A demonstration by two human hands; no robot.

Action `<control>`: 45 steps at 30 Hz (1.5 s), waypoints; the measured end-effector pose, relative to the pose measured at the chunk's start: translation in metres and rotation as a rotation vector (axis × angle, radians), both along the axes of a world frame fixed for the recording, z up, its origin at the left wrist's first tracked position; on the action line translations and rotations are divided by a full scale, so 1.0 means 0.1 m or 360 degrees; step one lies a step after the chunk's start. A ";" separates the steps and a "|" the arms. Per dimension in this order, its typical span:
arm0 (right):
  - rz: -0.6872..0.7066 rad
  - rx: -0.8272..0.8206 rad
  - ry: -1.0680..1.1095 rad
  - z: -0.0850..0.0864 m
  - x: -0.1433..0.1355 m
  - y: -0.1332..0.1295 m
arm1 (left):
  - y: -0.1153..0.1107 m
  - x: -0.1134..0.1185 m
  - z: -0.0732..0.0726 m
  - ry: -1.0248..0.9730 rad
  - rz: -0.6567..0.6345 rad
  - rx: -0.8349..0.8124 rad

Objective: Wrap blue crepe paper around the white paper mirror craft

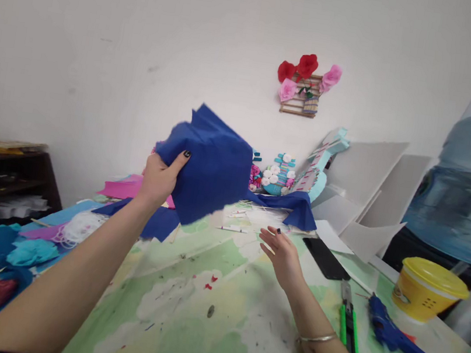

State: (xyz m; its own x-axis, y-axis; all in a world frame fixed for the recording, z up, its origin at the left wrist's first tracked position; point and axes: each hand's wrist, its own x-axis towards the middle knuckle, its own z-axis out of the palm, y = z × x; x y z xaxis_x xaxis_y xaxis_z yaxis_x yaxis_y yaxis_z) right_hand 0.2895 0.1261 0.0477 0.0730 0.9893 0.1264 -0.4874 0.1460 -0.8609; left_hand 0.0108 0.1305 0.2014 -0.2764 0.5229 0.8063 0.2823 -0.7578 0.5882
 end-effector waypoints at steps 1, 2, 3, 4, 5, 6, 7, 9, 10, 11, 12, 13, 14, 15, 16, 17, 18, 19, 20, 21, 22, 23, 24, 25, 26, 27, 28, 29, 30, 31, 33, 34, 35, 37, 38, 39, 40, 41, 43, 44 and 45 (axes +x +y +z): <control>-0.0023 -0.0014 0.0030 0.01 0.01 0.00 | -0.03 0.01 0.03 0.0197 0.0151 0.0077; -0.0008 -0.0024 0.0069 0.02 0.03 0.00 | -0.06 0.02 0.01 0.0421 0.0249 0.0140; 0.0044 -0.0036 0.0120 0.04 0.05 -0.01 | -0.07 0.04 -0.06 0.0648 0.0288 0.0199; 0.0131 -0.0051 0.0181 0.06 0.07 -0.02 | -0.08 0.05 -0.19 0.0872 0.0270 0.0255; 0.0237 -0.0070 0.0244 0.08 0.10 -0.03 | -0.09 0.07 -0.35 0.1102 0.0211 0.0344; 0.0338 -0.0102 0.0296 0.09 0.13 -0.03 | -0.09 0.09 -0.54 0.1218 0.0143 0.0382; 0.0411 -0.0150 0.0328 0.09 0.16 -0.03 | -0.09 0.09 -0.76 0.1310 0.0075 0.0408; 0.0448 -0.0309 0.0300 0.08 0.21 0.00 | -0.09 0.05 -1.19 0.1639 -0.0075 0.0647; 0.0419 -0.0414 0.0231 0.06 0.24 0.02 | -0.10 0.01 -1.38 0.1765 -0.0114 0.0646; 0.0374 -0.0520 0.0112 0.04 0.25 0.05 | -0.10 -0.04 -1.55 0.1864 -0.0143 0.0600; 0.0332 -0.0610 -0.0038 0.02 0.26 0.07 | -0.10 -0.10 -1.69 0.1967 -0.0162 0.0495; 0.0304 -0.0673 -0.0190 -0.01 0.26 0.09 | -0.11 -0.17 -1.81 0.2064 -0.0177 0.0364; 0.0297 -0.0710 -0.0326 -0.03 0.25 0.10 | -0.11 -0.23 -1.89 0.2117 -0.0188 0.0265; 0.0309 -0.0726 -0.0436 -0.05 0.24 0.11 | -0.11 -0.28 -1.94 0.2149 -0.0197 0.0170; 0.0327 -0.0731 -0.0520 -0.06 0.22 0.11 | -0.12 -0.32 -1.96 0.2154 -0.0207 0.0097; 0.0343 -0.0731 -0.0584 -0.08 0.20 0.11 | -0.14 -0.34 -1.97 0.2136 -0.0218 0.0041; 0.0349 -0.0736 -0.0646 -0.10 0.18 0.11 | -0.16 -0.34 -1.95 0.2119 -0.0233 -0.0024; 0.0347 -0.0744 -0.0726 -0.11 0.16 0.10 | -0.20 -0.32 -1.92 0.2105 -0.0260 -0.0098; 0.0340 -0.0753 -0.0811 -0.12 0.15 0.09 | -0.26 -0.29 -1.88 0.2086 -0.0296 -0.0179; 0.0332 -0.0762 -0.0890 -0.13 0.14 0.08 | -0.33 -0.25 -1.83 0.2068 -0.0350 -0.0264; 0.0328 -0.0766 -0.0958 -0.14 0.13 0.08 | -0.41 -0.20 -1.77 0.2033 -0.0418 -0.0331; 0.0331 -0.0765 -0.1015 -0.14 0.13 0.07 | -0.50 -0.14 -1.71 0.1994 -0.0498 -0.0370; 0.0336 -0.0757 -0.1063 -0.15 0.13 0.07 | -0.60 -0.08 -1.65 0.1970 -0.0591 -0.0369; 0.0339 -0.0742 -0.1103 -0.14 0.14 0.07 | -0.70 -0.02 -1.60 0.1978 -0.0681 -0.0337; 0.0340 -0.0727 -0.1139 -0.14 0.14 0.07 | -0.80 0.04 -1.56 0.2043 -0.0768 -0.0311; 0.0341 -0.0711 -0.1171 -0.14 0.14 0.07 | -0.88 0.10 -1.53 0.2128 -0.0843 -0.0278; 0.0342 -0.0695 -0.1202 -0.13 0.14 0.07 | -0.95 0.15 -1.52 0.2215 -0.0907 -0.0239; 0.0345 -0.0677 -0.1232 -0.13 0.15 0.07 | -1.00 0.18 -1.52 0.2279 -0.0940 -0.0198; 0.0353 -0.0657 -0.1260 -0.12 0.15 0.07 | -1.03 0.21 -1.54 0.2315 -0.0946 -0.0142; 0.0365 -0.0636 -0.1286 -0.12 0.16 0.07 | -1.04 0.22 -1.57 0.2323 -0.0930 -0.0079; 0.0399 -0.0602 -0.1330 -0.11 0.17 0.07 | -1.04 0.19 -1.65 0.2292 -0.0868 0.0048; 0.0420 -0.0589 -0.1345 -0.10 0.18 0.07 | -1.04 0.17 -1.69 0.2276 -0.0839 0.0097; 0.0443 -0.0578 -0.1357 -0.10 0.18 0.06 | -1.03 0.13 -1.74 0.2260 -0.0811 0.0129; 0.0488 -0.0557 -0.1375 -0.10 0.19 0.06 | -1.05 0.05 -1.81 0.2232 -0.0754 0.0155; 0.0509 -0.0547 -0.1384 -0.10 0.20 0.06 | -1.08 0.01 -1.84 0.2216 -0.0720 0.0157; 0.0527 -0.0539 -0.1394 -0.11 0.20 0.06 | -1.11 -0.02 -1.86 0.2205 -0.0685 0.0149; 0.0544 -0.0531 -0.1404 -0.11 0.21 0.05 | -1.15 -0.04 -1.89 0.2200 -0.0655 0.0133; 0.0560 -0.0526 -0.1414 -0.12 0.21 0.05 | -1.20 -0.06 -1.92 0.2201 -0.0629 0.0117; 0.0597 -0.0520 -0.1440 -0.12 0.23 0.04 | -1.30 -0.06 -1.97 0.2212 -0.0582 0.0097; 0.0620 -0.0519 -0.1455 -0.11 0.24 0.03 | -1.34 -0.06 -2.00 0.2207 -0.0560 0.0097; 0.0644 -0.0520 -0.1472 -0.10 0.25 0.02 | -1.38 -0.06 -2.02 0.2193 -0.0539 0.0109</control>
State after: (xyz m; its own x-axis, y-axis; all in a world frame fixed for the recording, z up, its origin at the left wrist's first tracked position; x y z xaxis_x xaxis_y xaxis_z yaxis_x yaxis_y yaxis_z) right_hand 0.3143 0.1279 0.0373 -0.2580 0.9142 -0.3124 0.4171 -0.1862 -0.8896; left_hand 0.0046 -0.0075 -0.0005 0.8675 0.3541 0.3495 0.3927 -0.9186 -0.0441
